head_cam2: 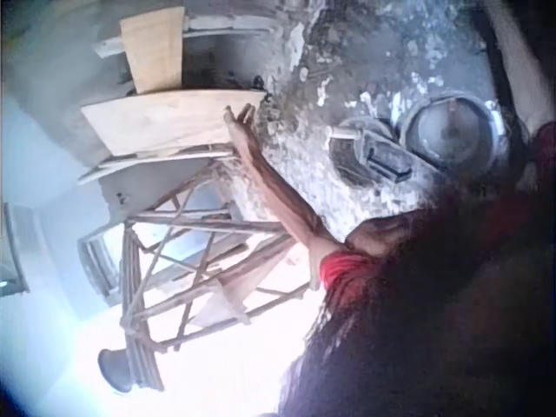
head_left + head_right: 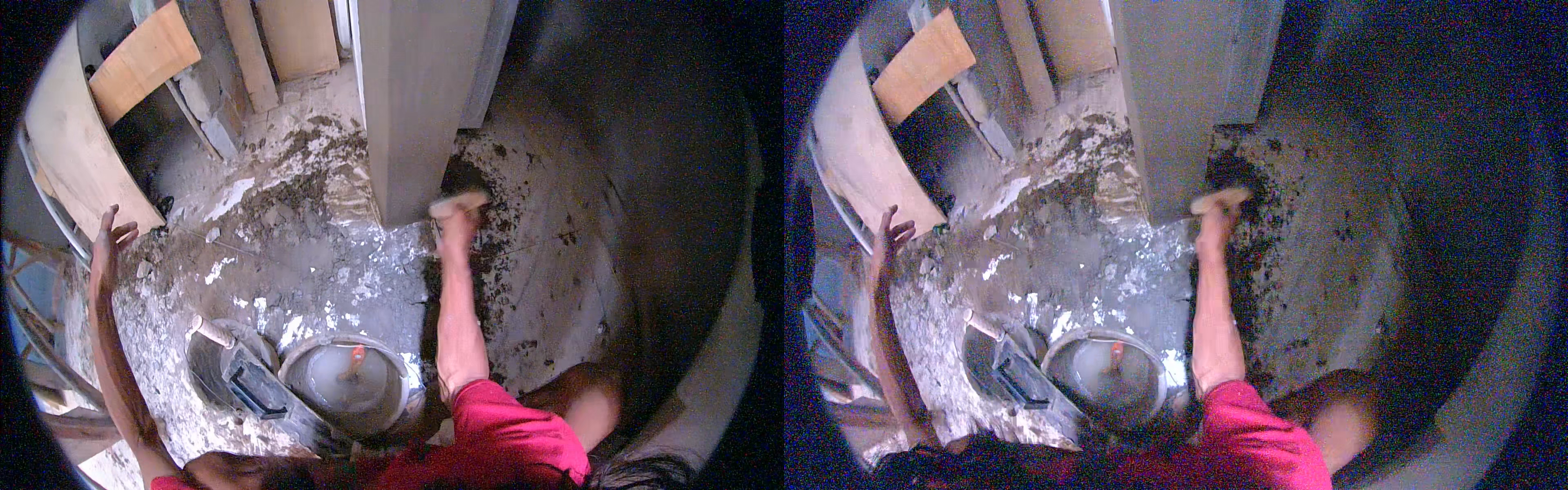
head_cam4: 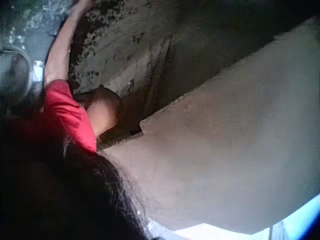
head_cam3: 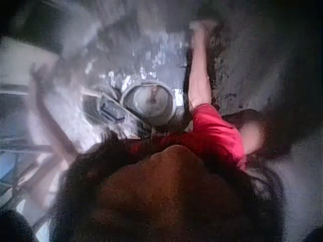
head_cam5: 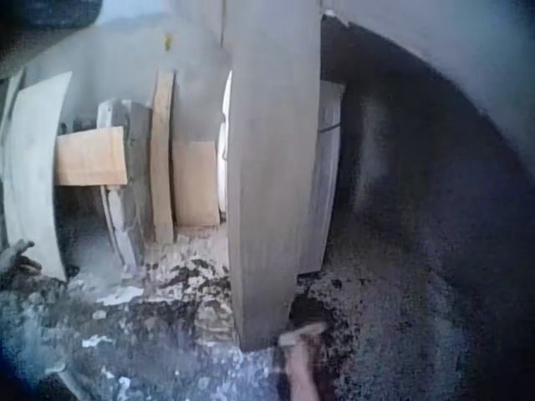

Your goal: The person applies plaster to a wall corner using a sponge and a trowel, then refills the trowel with plaster from a bucket using a brush.

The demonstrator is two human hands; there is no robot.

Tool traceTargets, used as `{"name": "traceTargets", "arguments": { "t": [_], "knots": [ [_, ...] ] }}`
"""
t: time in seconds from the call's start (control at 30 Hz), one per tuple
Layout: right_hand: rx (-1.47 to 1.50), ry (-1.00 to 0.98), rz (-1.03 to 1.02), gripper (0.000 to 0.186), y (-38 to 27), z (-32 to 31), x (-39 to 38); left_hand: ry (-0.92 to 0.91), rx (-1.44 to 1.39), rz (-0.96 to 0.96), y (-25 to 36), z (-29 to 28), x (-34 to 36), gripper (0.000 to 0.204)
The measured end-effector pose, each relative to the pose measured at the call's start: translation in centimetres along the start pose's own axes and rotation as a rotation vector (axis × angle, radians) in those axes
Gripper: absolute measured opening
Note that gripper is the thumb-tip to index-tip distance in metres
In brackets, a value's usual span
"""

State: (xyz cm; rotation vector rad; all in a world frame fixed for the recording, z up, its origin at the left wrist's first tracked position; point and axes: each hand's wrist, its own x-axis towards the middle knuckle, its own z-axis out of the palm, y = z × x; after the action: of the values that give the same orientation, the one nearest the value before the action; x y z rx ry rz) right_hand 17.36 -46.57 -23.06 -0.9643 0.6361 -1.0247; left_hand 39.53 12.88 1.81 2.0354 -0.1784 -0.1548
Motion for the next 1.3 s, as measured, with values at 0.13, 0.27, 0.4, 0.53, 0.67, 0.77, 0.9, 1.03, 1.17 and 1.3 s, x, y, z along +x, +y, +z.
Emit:
{"name": "traceTargets", "arguments": {
  "t": [0.13, 0.27, 0.4, 0.53, 0.67, 0.77, 0.9, 1.03, 1.17, 1.3],
  "knots": [
    [-0.296, 0.286, 0.058, 0.024, 5.7, 1.9, 1.1, 0.054, 0.020, -0.057, 2.7, 2.8, -0.3, 0.082],
    [-0.397, 0.341, -0.183, 0.036, 1.0, 7.4, 2.6, 0.074, -0.025, -0.063, 2.6, 2.7, -0.4, 0.090],
    [-0.270, -0.010, -0.156, 0.036, -10.2, 13.1, -1.0, 0.101, -0.005, -0.064, 2.0, 2.9, -1.0, 0.096],
    [-0.099, -0.070, -0.671, 0.034, -23.7, 13.4, -3.7, 0.072, 0.002, -0.074, 2.4, 3.1, -0.7, 0.098],
    [-0.353, -0.007, -1.211, 0.045, -31.7, 16.0, -1.6, 0.109, -0.033, -0.104, 0.8, 1.4, -0.1, 0.096],
    [-0.627, -0.005, -1.439, 0.056, -34.0, 17.5, 1.0, -0.025, -0.027, -0.071, 1.7, 3.0, -0.6, 0.090],
    [-0.793, 0.002, -1.647, 0.060, -27.7, 18.3, 3.7, 0.083, 0.010, -0.025, 4.8, 4.8, -2.9, 0.084],
    [-0.925, -0.113, -1.224, 0.067, -12.8, 12.0, 1.5, 0.089, -0.027, -0.048, 1.9, 2.0, -0.3, 0.084],
    [-0.840, -0.391, -0.657, 0.058, 0.3, 2.8, -5.0, 0.052, -0.049, -0.065, 1.3, 1.4, -0.4, 0.083],
    [-0.333, -0.113, -0.179, 0.047, 4.0, -1.8, -8.2, 0.046, -0.026, -0.023, 0.1, -0.2, -0.2, 0.081]
  ]
}}
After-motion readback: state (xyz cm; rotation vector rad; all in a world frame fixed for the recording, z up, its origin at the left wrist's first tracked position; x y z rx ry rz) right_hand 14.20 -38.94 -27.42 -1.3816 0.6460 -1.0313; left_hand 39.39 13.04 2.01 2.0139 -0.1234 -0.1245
